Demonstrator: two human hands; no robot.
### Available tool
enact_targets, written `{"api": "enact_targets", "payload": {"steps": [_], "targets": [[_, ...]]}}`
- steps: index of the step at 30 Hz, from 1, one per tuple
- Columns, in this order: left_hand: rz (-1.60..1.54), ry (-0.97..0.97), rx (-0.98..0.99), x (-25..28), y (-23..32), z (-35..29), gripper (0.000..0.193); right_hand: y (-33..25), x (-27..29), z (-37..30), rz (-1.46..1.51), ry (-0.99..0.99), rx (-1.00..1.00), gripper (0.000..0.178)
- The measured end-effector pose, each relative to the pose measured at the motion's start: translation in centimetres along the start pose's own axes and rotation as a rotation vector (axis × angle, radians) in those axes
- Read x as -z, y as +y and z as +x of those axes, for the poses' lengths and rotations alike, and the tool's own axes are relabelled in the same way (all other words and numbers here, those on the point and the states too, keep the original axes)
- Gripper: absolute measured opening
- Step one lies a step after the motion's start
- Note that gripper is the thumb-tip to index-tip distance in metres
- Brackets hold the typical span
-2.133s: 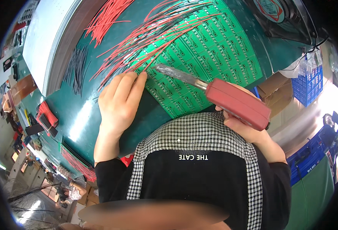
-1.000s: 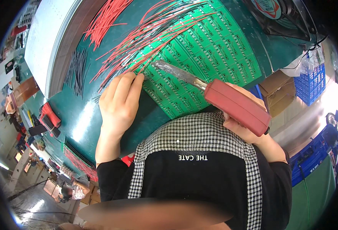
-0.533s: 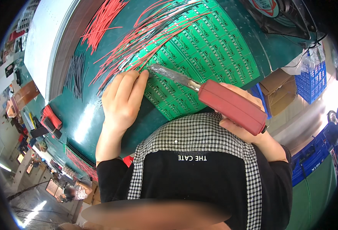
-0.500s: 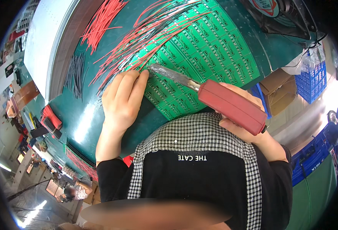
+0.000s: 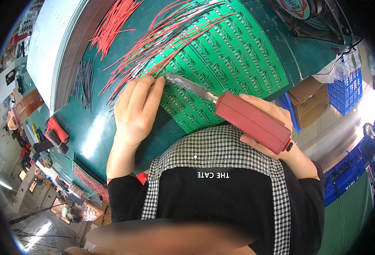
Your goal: Soldering individual red and black wires onto specific connection points on a large array of circuit boards.
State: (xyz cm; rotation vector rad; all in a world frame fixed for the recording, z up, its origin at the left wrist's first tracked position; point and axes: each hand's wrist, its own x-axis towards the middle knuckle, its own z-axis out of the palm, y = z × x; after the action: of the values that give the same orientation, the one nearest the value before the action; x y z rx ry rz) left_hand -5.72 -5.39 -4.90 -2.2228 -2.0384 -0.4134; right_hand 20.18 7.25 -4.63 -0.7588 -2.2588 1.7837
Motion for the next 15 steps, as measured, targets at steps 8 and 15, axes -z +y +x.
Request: {"api": "enact_targets", "payload": {"steps": [8,15], "targets": [[0.029,-0.008,0.007,0.1,0.2,0.0,0.023,0.0,0.2,-0.5,0.08,0.032,-0.103,0.048],[-0.111,0.052,0.155,0.5,-0.1,-1.2,0.027,-0.4,0.4,-0.2,0.049,-0.054,-0.114,0.056]]}}
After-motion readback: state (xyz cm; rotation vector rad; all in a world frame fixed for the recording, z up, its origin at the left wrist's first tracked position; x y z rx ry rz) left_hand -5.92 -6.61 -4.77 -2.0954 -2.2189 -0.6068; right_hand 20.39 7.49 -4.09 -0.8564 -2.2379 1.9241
